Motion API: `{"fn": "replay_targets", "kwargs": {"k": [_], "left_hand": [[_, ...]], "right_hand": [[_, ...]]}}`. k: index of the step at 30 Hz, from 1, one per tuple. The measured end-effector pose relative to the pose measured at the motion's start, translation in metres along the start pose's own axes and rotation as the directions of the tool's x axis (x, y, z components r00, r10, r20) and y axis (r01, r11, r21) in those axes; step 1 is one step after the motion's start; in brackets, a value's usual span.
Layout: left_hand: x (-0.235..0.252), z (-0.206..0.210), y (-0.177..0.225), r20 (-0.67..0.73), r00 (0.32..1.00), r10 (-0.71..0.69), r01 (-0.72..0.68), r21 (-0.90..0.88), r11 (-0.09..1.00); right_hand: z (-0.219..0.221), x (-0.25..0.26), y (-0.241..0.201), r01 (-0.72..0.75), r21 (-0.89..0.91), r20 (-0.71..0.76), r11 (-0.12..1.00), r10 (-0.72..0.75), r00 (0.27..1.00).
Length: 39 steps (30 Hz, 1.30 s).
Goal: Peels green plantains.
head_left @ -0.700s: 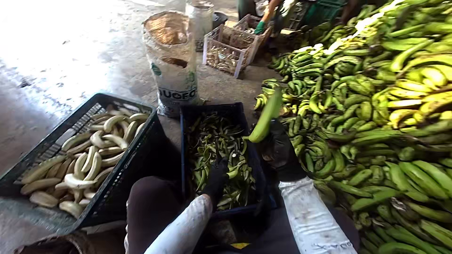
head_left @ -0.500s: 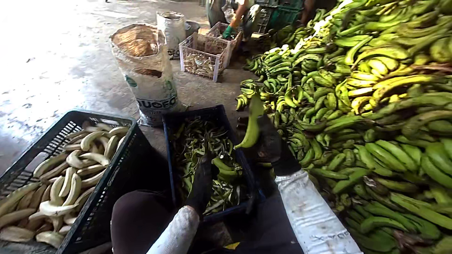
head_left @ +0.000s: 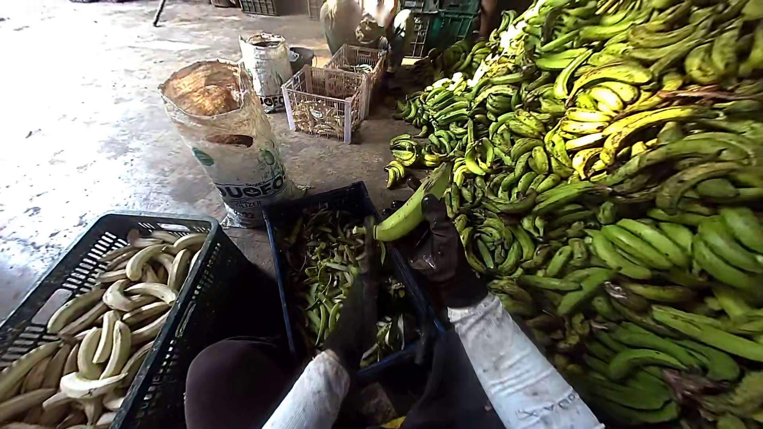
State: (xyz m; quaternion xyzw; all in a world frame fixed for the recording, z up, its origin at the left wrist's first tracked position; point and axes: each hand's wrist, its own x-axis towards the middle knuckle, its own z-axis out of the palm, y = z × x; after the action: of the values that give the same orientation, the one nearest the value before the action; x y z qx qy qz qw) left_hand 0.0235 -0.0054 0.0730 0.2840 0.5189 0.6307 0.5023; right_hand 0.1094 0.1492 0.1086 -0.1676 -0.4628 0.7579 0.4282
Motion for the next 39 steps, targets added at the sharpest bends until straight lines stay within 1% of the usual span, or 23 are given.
{"fn": "replay_targets", "kwargs": {"k": [1, 2, 3, 5, 7, 8, 9, 11, 13, 15, 18, 21, 23, 24, 27, 28, 29, 31, 33, 35, 37, 38, 39], "left_hand": [[0.0, -0.007, -0.017, 0.03, 0.989, -0.147, 0.146, 0.054, 0.988], [0.001, -0.012, -0.028, 0.043, 0.971, -0.235, 0.231, 0.077, 0.97], [0.001, -0.017, -0.031, 0.047, 0.963, -0.265, 0.26, 0.092, 0.961], [0.002, -0.019, -0.02, 0.015, 0.984, -0.175, 0.169, 0.187, 0.968], [0.006, -0.022, 0.008, -0.002, 1.0, 0.013, -0.011, 0.332, 0.943], [0.009, -0.025, 0.024, 0.011, 0.995, 0.095, -0.091, 0.433, 0.897], [0.012, -0.03, 0.035, 0.063, 0.984, 0.168, -0.174, 0.55, 0.817], [0.016, -0.037, 0.05, 0.166, 0.961, 0.222, -0.268, 0.768, 0.581], [0.02, -0.037, 0.054, 0.203, 0.954, 0.222, -0.278, 0.876, 0.394], [0.025, -0.037, 0.055, 0.203, 0.955, 0.215, -0.266, 0.908, 0.324], [0.038, -0.041, 0.054, 0.146, 0.957, 0.252, -0.219, 0.931, 0.293], [0.055, -0.05, 0.06, -0.02, 0.95, 0.311, -0.087, 0.942, 0.324], [0.064, -0.059, 0.067, -0.128, 0.936, 0.329, -0.016, 0.915, 0.403], [0.068, -0.064, 0.07, -0.186, 0.924, 0.334, 0.008, 0.883, 0.47], [0.066, -0.079, 0.077, -0.29, 0.896, 0.336, -0.003, 0.752, 0.659], [0.06, -0.078, 0.08, -0.256, 0.907, 0.335, -0.042, 0.736, 0.676], [0.053, -0.074, 0.08, -0.177, 0.922, 0.345, -0.106, 0.742, 0.662], [0.04, -0.065, 0.071, 0.009, 0.954, 0.301, -0.202, 0.762, 0.616], [0.028, -0.056, 0.052, 0.197, 0.937, 0.288, -0.328, 0.779, 0.535], [0.022, -0.05, 0.038, 0.291, 0.9, 0.324, -0.415, 0.8, 0.433], [0.03, -0.051, 0.037, 0.243, 0.901, 0.36, -0.373, 0.857, 0.355], [0.037, -0.055, 0.043, 0.163, 0.92, 0.356, -0.292, 0.891, 0.347], [0.045, -0.06, 0.053, 0.061, 0.941, 0.333, -0.192, 0.906, 0.378]], "right_hand": [[0.004, 0.002, -0.004, -0.018, 0.082, 0.038, 0.996, 0.015, 0.999], [0.007, 0.007, -0.01, -0.034, 0.137, 0.065, 0.99, 0.025, 0.998], [0.008, 0.012, -0.015, -0.046, 0.147, 0.077, 0.988, 0.035, 0.996], [0.003, 0.017, -0.016, -0.081, 0.066, 0.004, 0.995, 0.08, 0.997], [-0.005, 0.02, -0.014, -0.147, -0.061, -0.104, 0.987, 0.14, 0.985], [-0.008, 0.022, -0.012, -0.169, -0.094, -0.143, 0.981, 0.155, 0.977], [-0.009, 0.022, -0.009, -0.178, -0.097, -0.159, 0.979, 0.161, 0.974], [-0.012, 0.021, -0.001, -0.206, -0.045, -0.169, 0.978, 0.196, 0.966], [-0.01, 0.018, 0.004, -0.261, 0.014, -0.176, 0.965, 0.26, 0.95], [-0.009, 0.02, 0.01, -0.279, 0.021, -0.146, 0.96, 0.279, 0.949], [-0.006, 0.02, 0.021, -0.247, -0.063, -0.074, 0.967, 0.243, 0.967], [-0.001, 0.006, 0.029, -0.111, -0.306, 0.023, 0.945, 0.124, 0.992], [0.007, -0.002, 0.031, -0.159, -0.25, 0.014, 0.955, 0.168, 0.986], [0.009, -0.006, 0.03, -0.185, -0.204, 0.033, 0.961, 0.195, 0.98], [0.005, -0.009, 0.025, -0.247, -0.121, 0.059, 0.961, 0.255, 0.965], [-0.001, -0.005, 0.025, -0.251, -0.091, 0.042, 0.964, 0.256, 0.966], [-0.006, -0.001, 0.024, -0.232, -0.087, 0.017, 0.969, 0.234, 0.972], [-0.01, 0.007, 0.019, -0.143, -0.108, -0.033, 0.984, 0.14, 0.99], [-0.015, 0.01, 0.015, -0.069, -0.12, -0.048, 0.99, 0.064, 0.997], [-0.014, 0.01, 0.016, -0.097, -0.049, -0.035, 0.994, 0.095, 0.995], [-0.01, 0.005, 0.018, -0.164, -0.028, 0.057, 0.986, 0.165, 0.985], [-0.007, 0.0, 0.02, -0.172, -0.071, 0.116, 0.983, 0.179, 0.977], [-0.004, -0.005, 0.022, -0.168, -0.129, 0.158, 0.977, 0.187, 0.97]]}}
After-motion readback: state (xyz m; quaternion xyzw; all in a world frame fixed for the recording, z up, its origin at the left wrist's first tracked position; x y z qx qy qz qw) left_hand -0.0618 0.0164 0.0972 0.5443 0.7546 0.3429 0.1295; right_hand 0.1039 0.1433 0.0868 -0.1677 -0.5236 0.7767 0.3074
